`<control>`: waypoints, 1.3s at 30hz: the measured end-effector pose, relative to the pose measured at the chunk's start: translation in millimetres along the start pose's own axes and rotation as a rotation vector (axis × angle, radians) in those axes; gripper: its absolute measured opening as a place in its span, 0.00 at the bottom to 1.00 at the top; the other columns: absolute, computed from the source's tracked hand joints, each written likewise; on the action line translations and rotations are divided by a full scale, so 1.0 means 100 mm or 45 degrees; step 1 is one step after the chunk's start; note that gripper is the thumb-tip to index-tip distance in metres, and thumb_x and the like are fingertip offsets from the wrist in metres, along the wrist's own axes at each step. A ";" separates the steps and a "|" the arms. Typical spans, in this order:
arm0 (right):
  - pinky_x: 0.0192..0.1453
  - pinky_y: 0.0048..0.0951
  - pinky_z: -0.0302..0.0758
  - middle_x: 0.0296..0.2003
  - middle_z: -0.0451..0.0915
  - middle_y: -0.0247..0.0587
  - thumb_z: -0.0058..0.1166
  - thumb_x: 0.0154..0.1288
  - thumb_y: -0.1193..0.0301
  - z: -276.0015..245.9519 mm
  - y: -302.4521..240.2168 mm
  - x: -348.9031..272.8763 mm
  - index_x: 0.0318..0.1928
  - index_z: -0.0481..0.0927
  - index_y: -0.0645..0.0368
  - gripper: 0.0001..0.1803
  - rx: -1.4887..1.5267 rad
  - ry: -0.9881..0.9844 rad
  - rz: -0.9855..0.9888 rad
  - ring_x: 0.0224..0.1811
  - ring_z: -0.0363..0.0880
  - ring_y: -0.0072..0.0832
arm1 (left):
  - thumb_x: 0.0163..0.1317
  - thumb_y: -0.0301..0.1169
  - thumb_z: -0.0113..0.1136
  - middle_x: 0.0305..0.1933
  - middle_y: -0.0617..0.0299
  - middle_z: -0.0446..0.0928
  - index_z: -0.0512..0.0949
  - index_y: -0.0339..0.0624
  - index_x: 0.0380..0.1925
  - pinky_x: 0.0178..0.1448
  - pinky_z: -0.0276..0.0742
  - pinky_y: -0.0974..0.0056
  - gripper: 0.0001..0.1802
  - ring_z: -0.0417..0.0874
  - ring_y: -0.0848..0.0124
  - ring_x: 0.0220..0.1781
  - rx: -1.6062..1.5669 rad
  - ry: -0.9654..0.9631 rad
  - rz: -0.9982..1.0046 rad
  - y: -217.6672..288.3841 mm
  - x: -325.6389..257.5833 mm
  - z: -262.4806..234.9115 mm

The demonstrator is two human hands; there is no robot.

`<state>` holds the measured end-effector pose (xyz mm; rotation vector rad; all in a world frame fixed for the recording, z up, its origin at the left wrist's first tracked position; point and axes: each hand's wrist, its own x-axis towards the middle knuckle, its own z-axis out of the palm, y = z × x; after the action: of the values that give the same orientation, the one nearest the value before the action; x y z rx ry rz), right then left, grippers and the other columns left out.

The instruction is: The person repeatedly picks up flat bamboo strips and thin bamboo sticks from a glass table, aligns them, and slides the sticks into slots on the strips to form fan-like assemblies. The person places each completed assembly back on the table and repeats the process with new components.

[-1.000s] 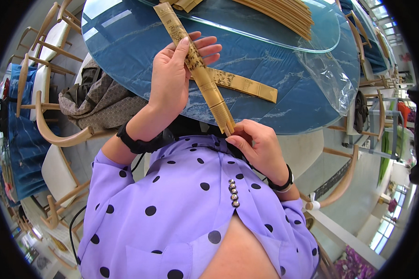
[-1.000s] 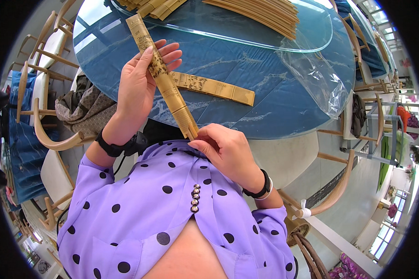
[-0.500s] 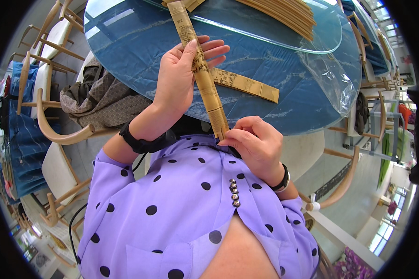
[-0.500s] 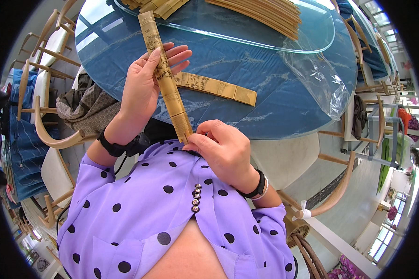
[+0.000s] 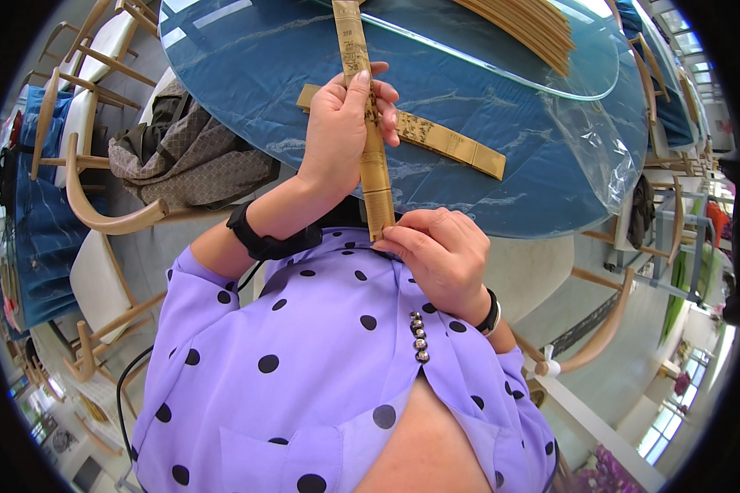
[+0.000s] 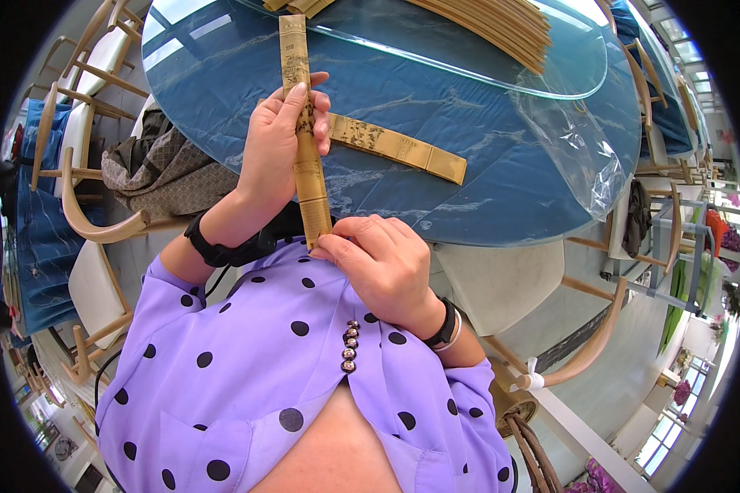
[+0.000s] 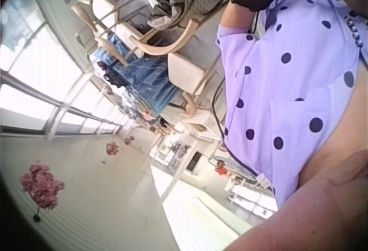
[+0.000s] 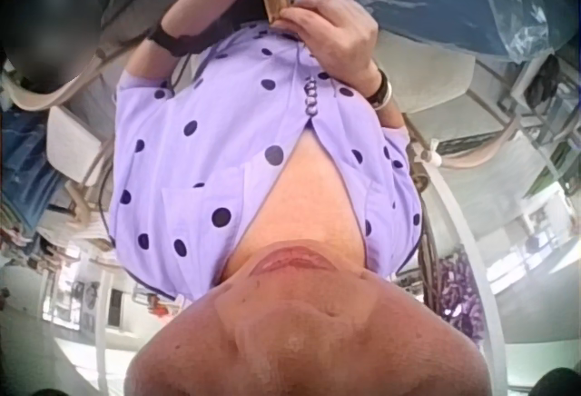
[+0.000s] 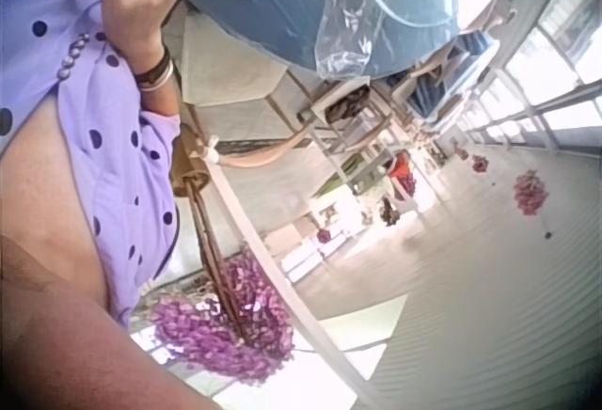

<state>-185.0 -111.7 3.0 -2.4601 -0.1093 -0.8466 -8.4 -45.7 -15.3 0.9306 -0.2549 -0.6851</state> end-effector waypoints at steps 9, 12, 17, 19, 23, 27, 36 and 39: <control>0.36 0.31 0.69 0.28 0.79 0.32 0.74 0.47 0.68 0.05 -0.05 0.01 0.30 0.82 0.56 0.13 -0.008 0.000 0.031 0.27 0.78 0.28 | 0.82 0.36 0.43 0.40 0.59 0.81 0.72 0.32 0.59 0.28 0.83 0.73 0.19 0.82 0.78 0.32 0.109 0.006 -0.089 0.00 -0.10 0.01; 0.38 0.31 0.68 0.29 0.79 0.31 0.74 0.48 0.67 0.03 -0.07 0.01 0.31 0.81 0.55 0.13 -0.077 -0.001 0.021 0.28 0.77 0.28 | 0.82 0.36 0.42 0.40 0.58 0.81 0.72 0.31 0.59 0.30 0.87 0.71 0.19 0.83 0.77 0.34 0.120 -0.020 -0.112 -0.01 -0.12 0.03; 0.42 0.29 0.67 0.30 0.77 0.28 0.73 0.52 0.64 0.02 -0.10 -0.03 0.36 0.82 0.53 0.14 -0.202 0.081 -0.083 0.28 0.75 0.24 | 0.82 0.36 0.39 0.41 0.51 0.80 0.69 0.30 0.56 0.32 0.90 0.64 0.18 0.85 0.72 0.34 0.101 0.012 -0.215 0.00 -0.12 0.04; 0.43 0.29 0.67 0.31 0.77 0.28 0.73 0.53 0.64 -0.01 -0.11 0.03 0.36 0.82 0.53 0.14 -0.163 0.050 -0.078 0.30 0.75 0.24 | 0.82 0.36 0.39 0.41 0.52 0.80 0.69 0.31 0.56 0.31 0.90 0.64 0.18 0.85 0.73 0.34 0.078 0.002 -0.239 -0.01 -0.11 0.01; 0.39 0.29 0.68 0.32 0.78 0.31 0.74 0.51 0.63 -0.03 -0.04 0.12 0.39 0.83 0.55 0.18 -0.152 0.037 -0.086 0.30 0.76 0.26 | 0.82 0.36 0.42 0.38 0.63 0.77 0.70 0.35 0.62 0.24 0.76 0.74 0.19 0.74 0.81 0.27 -0.087 -0.127 -0.163 0.11 -0.13 0.09; 0.35 0.30 0.70 0.33 0.79 0.33 0.77 0.46 0.55 -0.18 -0.01 0.25 0.43 0.83 0.56 0.27 0.007 0.100 -0.034 0.30 0.78 0.29 | 0.83 0.36 0.41 0.39 0.64 0.75 0.67 0.39 0.67 0.22 0.68 0.75 0.20 0.69 0.84 0.23 0.141 -0.257 0.103 0.67 0.15 0.24; 0.34 0.34 0.73 0.32 0.80 0.36 0.74 0.55 0.62 -0.36 0.21 0.00 0.38 0.83 0.56 0.16 -0.111 0.062 0.331 0.30 0.78 0.35 | 0.74 0.27 0.52 0.51 0.47 0.73 0.73 0.38 0.66 0.57 0.79 0.53 0.22 0.82 0.51 0.51 2.446 0.086 1.381 2.26 2.82 -0.17; 0.33 0.35 0.72 0.31 0.80 0.36 0.74 0.56 0.64 -0.37 0.32 0.01 0.37 0.82 0.56 0.14 -0.115 0.040 0.316 0.29 0.77 0.36 | 0.73 0.29 0.51 0.55 0.48 0.72 0.74 0.41 0.66 0.61 0.75 0.51 0.22 0.77 0.50 0.59 2.737 0.174 1.509 2.33 3.50 -0.55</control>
<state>-196.6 -158.6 13.7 -2.4763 0.2461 -0.7957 385.1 -139.3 110.7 2.3866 -1.3905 1.1757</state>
